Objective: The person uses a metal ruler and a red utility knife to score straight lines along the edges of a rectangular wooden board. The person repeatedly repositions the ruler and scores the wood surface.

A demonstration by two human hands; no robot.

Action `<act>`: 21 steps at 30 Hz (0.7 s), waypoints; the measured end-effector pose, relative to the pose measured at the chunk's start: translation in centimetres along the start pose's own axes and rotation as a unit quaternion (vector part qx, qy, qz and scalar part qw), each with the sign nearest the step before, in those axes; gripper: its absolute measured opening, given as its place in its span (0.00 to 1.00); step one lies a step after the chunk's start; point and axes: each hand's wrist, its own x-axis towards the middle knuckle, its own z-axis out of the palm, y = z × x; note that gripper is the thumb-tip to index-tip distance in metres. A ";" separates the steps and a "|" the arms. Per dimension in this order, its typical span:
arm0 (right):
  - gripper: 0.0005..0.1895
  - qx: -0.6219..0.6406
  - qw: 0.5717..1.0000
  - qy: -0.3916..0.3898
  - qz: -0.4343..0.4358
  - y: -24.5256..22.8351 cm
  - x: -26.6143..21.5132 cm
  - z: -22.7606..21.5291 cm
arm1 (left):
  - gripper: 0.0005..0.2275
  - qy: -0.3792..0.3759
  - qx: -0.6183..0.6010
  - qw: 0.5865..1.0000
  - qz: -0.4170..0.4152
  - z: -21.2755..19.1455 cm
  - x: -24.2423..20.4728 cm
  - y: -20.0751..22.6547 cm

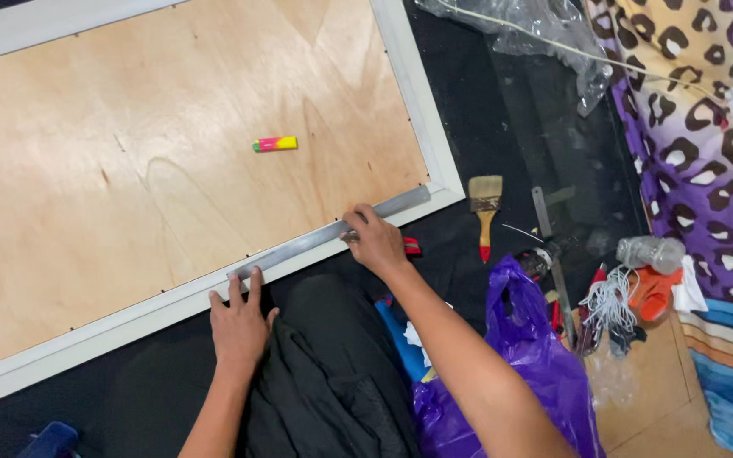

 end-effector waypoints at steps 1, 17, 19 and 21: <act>0.17 0.002 1.000 0.004 0.001 0.3 -0.1 0.2 | 0.39 0.000 0.004 1.000 -0.007 0.2 0.1 0.0; 0.16 -0.022 0.999 -0.004 -0.040 2.5 -0.3 -0.6 | 0.38 0.054 -0.082 0.992 -0.082 1.3 -0.8 1.8; 0.15 -0.026 0.998 0.025 -0.058 2.7 -0.4 -0.8 | 0.38 0.053 -0.091 0.991 -0.079 1.3 -0.7 1.9; 0.15 -0.031 0.997 0.038 -0.062 2.6 -0.5 -0.9 | 0.37 0.052 -0.095 0.991 -0.077 1.3 -0.9 1.8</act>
